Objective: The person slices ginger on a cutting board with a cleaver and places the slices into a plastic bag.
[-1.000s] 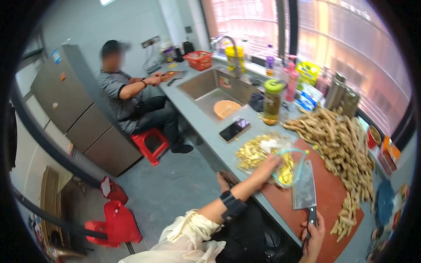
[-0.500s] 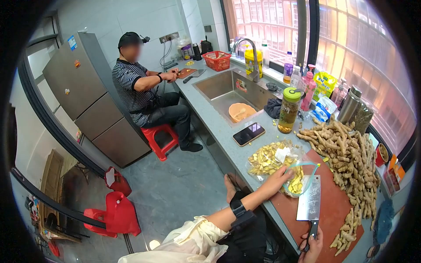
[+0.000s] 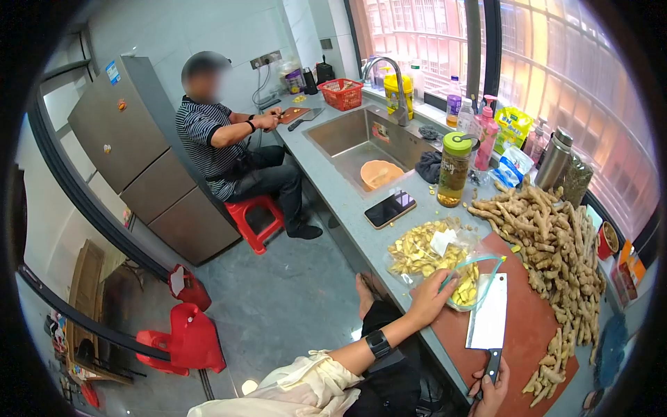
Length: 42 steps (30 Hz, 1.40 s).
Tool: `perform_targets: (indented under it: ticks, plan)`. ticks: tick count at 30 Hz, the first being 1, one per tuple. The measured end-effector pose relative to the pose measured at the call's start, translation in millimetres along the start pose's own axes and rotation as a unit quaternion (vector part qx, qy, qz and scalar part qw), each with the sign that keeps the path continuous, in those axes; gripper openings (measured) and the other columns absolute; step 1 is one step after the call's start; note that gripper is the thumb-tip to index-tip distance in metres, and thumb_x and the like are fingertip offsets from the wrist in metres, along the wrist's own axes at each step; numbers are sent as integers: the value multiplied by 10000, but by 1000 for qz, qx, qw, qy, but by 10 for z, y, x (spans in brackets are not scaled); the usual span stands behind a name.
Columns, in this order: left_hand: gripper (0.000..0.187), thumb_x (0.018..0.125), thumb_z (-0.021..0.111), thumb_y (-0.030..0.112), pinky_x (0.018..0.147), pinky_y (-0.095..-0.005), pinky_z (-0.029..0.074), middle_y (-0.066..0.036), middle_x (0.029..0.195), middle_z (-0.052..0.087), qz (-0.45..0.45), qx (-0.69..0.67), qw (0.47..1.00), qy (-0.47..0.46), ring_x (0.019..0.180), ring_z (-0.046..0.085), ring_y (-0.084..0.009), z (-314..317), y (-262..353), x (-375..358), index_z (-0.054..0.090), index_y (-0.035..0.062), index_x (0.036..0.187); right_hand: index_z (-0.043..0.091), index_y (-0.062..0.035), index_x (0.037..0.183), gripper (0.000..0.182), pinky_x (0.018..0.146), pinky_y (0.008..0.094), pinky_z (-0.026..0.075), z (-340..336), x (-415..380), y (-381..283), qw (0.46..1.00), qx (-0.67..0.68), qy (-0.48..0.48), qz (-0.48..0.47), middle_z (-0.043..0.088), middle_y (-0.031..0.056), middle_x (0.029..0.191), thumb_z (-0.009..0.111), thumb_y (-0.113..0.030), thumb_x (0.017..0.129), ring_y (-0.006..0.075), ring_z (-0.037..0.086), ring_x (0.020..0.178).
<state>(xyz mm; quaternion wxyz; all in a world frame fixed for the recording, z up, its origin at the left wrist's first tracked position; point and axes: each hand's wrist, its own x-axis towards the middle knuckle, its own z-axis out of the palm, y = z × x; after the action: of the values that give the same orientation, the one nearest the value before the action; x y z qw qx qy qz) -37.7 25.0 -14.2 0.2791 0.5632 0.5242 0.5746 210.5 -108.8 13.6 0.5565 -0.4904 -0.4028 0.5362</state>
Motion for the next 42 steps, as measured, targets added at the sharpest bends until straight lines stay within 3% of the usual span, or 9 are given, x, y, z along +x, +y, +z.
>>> perform_targets:
  ticks: [17,42]
  plan:
    - [319,1048,545,292,910,-398,478,-184,1098,660,7,12,1000,9,1049,629,-353,-7,29,-8,643,3,1139,454,42,1429,544,500,181,406,-6,-11,-24,1000,14,-10,-4,633,105,877,639,-163,960,73,525,562]
    - [281,1044,549,275,890,-430,474,-182,1088,645,20,17,1000,16,1052,616,-382,-4,21,-11,611,14,1128,462,44,1422,502,501,177,416,11,-7,-53,1000,10,2,9,641,103,880,599,-110,964,72,521,557]
